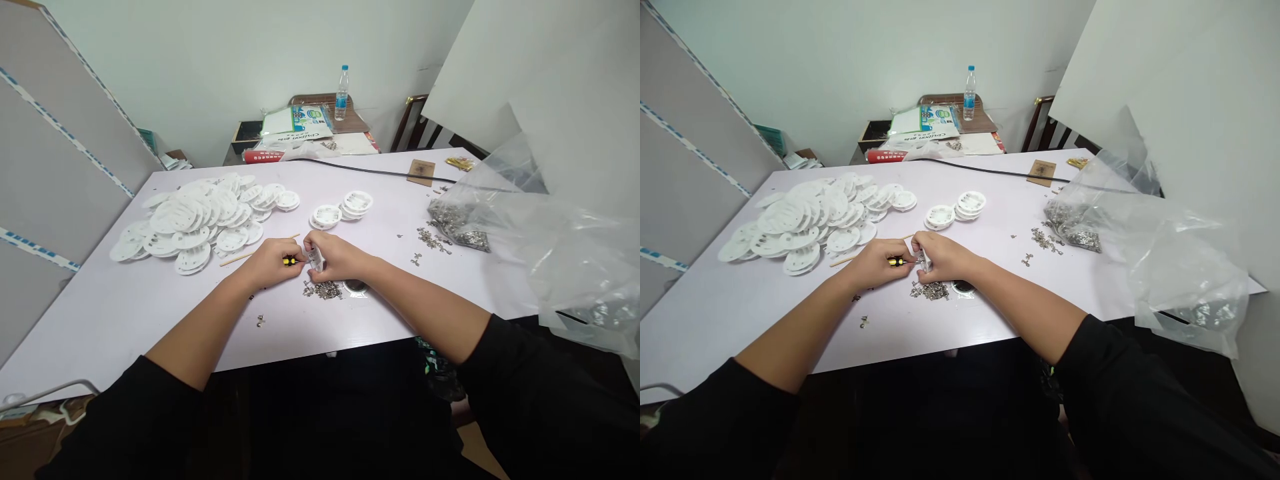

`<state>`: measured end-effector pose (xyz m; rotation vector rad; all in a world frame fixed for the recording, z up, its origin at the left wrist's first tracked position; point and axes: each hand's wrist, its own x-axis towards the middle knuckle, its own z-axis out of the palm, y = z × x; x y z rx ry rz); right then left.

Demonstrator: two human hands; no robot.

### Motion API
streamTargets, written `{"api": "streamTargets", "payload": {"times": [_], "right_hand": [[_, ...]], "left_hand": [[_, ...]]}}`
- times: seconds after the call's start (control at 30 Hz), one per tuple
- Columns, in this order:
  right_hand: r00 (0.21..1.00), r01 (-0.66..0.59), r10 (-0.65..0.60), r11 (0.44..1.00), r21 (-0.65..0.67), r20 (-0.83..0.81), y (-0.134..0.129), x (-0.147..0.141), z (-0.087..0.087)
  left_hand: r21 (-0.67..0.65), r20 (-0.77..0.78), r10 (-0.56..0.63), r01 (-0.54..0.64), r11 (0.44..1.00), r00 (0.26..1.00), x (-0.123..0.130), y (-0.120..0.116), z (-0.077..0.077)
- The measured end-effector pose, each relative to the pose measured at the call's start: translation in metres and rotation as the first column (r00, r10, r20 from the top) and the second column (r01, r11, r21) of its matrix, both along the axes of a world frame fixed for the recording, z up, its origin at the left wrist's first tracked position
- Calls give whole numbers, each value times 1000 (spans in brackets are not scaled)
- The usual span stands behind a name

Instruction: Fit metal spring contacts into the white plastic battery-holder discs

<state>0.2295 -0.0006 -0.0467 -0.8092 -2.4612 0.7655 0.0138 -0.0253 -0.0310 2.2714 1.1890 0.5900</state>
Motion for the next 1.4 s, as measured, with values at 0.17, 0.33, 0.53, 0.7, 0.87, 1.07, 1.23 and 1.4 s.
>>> {"api": "streamTargets", "payload": {"times": [0.17, 0.33, 0.53, 0.7, 0.87, 1.07, 1.23, 1.4], "right_hand": [[1000, -3, 3, 1000, -11, 3, -2, -1, 2], [1000, 6, -6, 1000, -10, 22, -2, -1, 3], [999, 10, -10, 1000, -17, 37, -3, -1, 4], [999, 8, -9, 1000, 6, 32, -5, -2, 5], [1000, 20, -21, 1000, 18, 16, -5, -3, 3], [998, 69, -69, 997, -38, 5, -5, -3, 0], [996, 84, -84, 995, -62, -8, -5, -2, 0], [996, 88, -87, 994, -72, 10, -6, 0, -1]], "left_hand": [[24, -39, -4, 5, 1000, 999, 0, -1, 1], [106, -71, -37, 45, 993, 997, 2, -1, 1], [107, -131, -18, 32, 994, 991, 5, 0, 0], [84, -172, 12, 3, 996, 985, 8, -1, 1], [135, -214, 19, 11, 991, 977, 14, -4, 3], [184, -223, 2, 40, 982, 975, 19, -5, 0], [217, -211, -24, 71, 974, 977, 19, -5, -1], [160, -160, 40, -14, 987, 986, 10, -4, -1]]}}
